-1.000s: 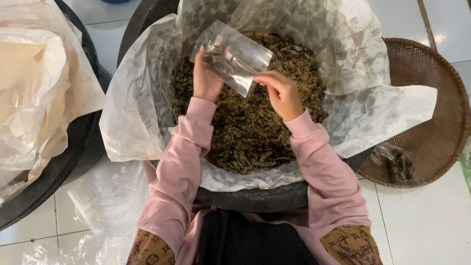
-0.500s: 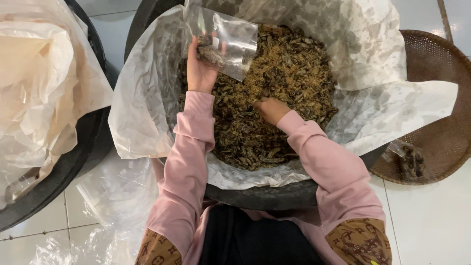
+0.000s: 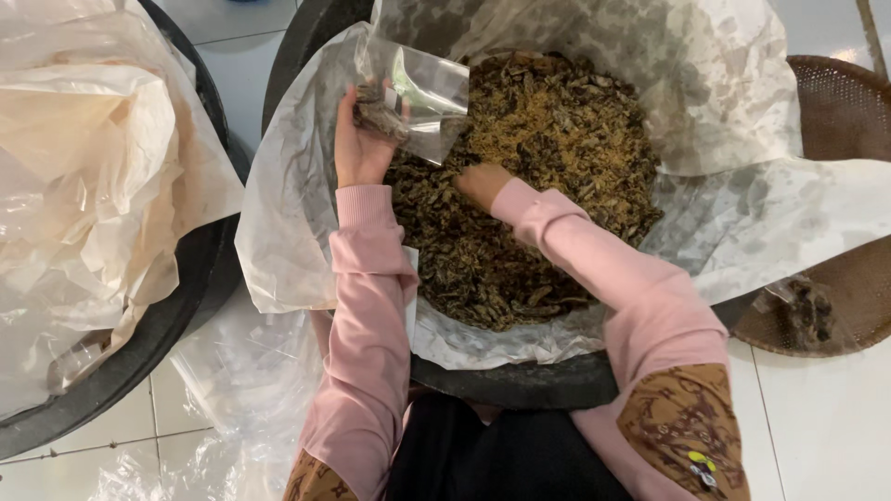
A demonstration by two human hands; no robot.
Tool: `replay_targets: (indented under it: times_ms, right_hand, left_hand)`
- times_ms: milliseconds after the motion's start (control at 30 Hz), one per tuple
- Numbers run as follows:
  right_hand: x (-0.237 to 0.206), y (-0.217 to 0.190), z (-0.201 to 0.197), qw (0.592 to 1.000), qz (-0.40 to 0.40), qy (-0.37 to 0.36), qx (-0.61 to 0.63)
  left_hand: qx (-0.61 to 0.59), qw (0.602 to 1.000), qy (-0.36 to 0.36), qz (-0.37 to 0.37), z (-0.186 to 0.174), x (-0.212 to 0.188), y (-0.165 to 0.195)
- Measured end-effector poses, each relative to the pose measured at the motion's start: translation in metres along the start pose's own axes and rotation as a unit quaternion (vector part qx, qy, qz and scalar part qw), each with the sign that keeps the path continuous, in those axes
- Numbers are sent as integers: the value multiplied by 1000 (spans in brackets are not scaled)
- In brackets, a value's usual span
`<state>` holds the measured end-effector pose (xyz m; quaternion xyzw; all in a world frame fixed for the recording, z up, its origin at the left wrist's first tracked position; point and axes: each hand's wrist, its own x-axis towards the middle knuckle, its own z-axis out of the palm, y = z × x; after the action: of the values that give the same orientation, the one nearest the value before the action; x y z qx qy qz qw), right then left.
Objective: The person sits at a large paper-lined basin filled with dried fish and fills small clear plastic bags by hand, pressing the fish in and arranging pieces. Filled bags are set on a woven tray beside the basin, and the person repeatedly scoops more fish from the basin to fill additional bags.
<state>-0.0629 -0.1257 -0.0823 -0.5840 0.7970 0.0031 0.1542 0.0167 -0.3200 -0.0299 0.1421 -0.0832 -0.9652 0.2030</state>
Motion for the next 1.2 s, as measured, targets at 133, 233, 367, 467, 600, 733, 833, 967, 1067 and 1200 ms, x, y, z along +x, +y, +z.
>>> replay_targets:
  times_ms: [133, 233, 367, 467, 600, 733, 833, 967, 1067, 1200]
  right_hand:
    - [45, 3, -10, 995, -6, 89, 40]
    - [72, -5, -17, 989, 12, 132, 61]
    - [90, -19, -15, 964, -56, 239, 103]
    - [98, -29, -12, 930, -128, 325, 119]
    - [105, -35, -8, 932, -69, 273, 228]
    - [97, -28, -12, 924, -99, 296, 220]
    - [91, -20, -21, 915, -49, 272, 292]
    - [91, -12, -34, 908, -10, 285, 308]
    - [85, -5, -42, 860, 64, 326, 388]
    - [66, 13, -51, 684, 157, 522, 485]
  left_hand:
    - [-7, 1000, 5, 1, 1, -1, 9]
    - [-11, 1000, 1, 8, 9, 2, 13]
    - [-16, 1000, 5, 9, 16, 5, 16]
    - [-40, 999, 9, -2, 14, 7, 17]
    - [-35, 999, 0, 1, 9, 11, 17]
    - [-48, 999, 6, 3, 8, 15, 19]
    - [-59, 998, 9, 0, 7, 15, 21]
    - [-64, 997, 39, 1, 6, 13, 21]
    - [-49, 998, 36, 11, 8, 12, 20]
    - [-40, 998, 34, 19, 8, 11, 18]
